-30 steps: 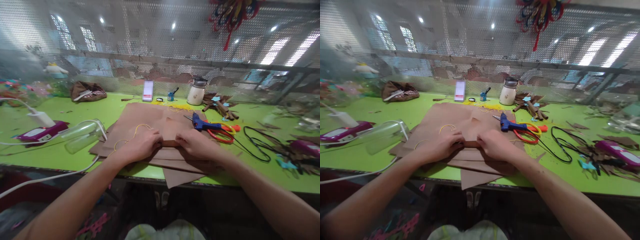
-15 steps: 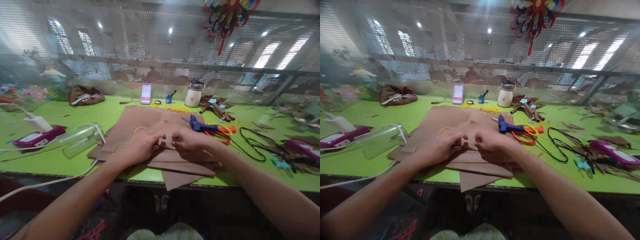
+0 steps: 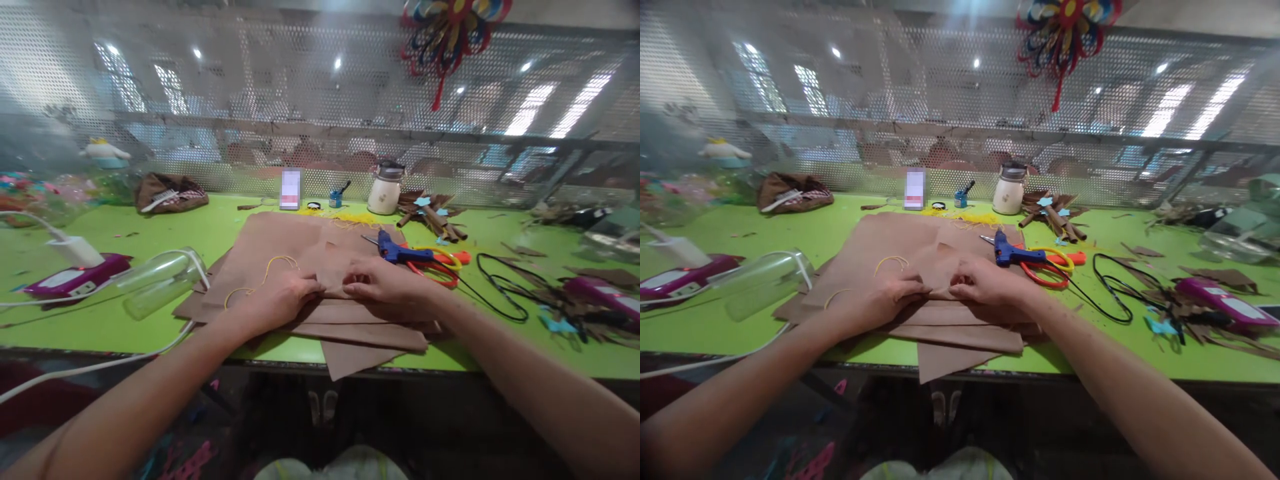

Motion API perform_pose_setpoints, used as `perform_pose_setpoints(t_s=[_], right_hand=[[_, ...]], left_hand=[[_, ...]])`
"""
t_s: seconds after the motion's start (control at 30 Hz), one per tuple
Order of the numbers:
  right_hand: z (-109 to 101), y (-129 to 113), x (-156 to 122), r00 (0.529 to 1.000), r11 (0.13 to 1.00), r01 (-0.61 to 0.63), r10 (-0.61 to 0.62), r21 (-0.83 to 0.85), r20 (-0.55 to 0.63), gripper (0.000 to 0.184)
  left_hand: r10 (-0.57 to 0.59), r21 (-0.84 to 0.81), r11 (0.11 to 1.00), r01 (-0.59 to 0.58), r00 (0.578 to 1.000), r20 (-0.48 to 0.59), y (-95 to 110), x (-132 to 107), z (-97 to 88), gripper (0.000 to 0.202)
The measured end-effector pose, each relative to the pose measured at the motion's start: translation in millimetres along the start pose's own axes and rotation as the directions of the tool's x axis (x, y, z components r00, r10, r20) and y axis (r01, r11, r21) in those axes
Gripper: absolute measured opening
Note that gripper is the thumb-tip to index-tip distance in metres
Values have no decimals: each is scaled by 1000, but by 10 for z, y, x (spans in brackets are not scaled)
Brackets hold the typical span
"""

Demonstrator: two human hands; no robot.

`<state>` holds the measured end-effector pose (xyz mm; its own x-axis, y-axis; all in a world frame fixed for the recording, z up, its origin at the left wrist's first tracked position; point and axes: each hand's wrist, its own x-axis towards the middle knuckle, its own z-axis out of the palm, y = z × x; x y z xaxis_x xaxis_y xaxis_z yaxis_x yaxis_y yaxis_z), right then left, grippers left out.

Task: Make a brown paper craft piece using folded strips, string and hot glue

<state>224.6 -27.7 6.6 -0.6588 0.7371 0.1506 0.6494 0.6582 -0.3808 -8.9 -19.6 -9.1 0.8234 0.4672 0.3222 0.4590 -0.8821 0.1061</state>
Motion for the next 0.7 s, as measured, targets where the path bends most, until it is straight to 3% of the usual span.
perform_pose_setpoints(t_s=[0.1,0.2,0.4,0.7], right_hand=[[-28,-82,-63,999,999,28,-28,-22,-20,19],[-51,-101,-64,995,998,-67,66,12,76,22],[-44,76,-12,980,992,-116,107,47,166,35],[-39,143,22,976,990,-103,83,91,200,25]], left_hand=[[7,11,1000,-7,1000,-16,-10,-23,35,25],[-4,21,1000,4,1000,-12,-13,-45,63,25],[-46,25,999,46,999,10,35,-59,49,26],[28,-4,1000,-28,999,-34,-49,-38,121,27]])
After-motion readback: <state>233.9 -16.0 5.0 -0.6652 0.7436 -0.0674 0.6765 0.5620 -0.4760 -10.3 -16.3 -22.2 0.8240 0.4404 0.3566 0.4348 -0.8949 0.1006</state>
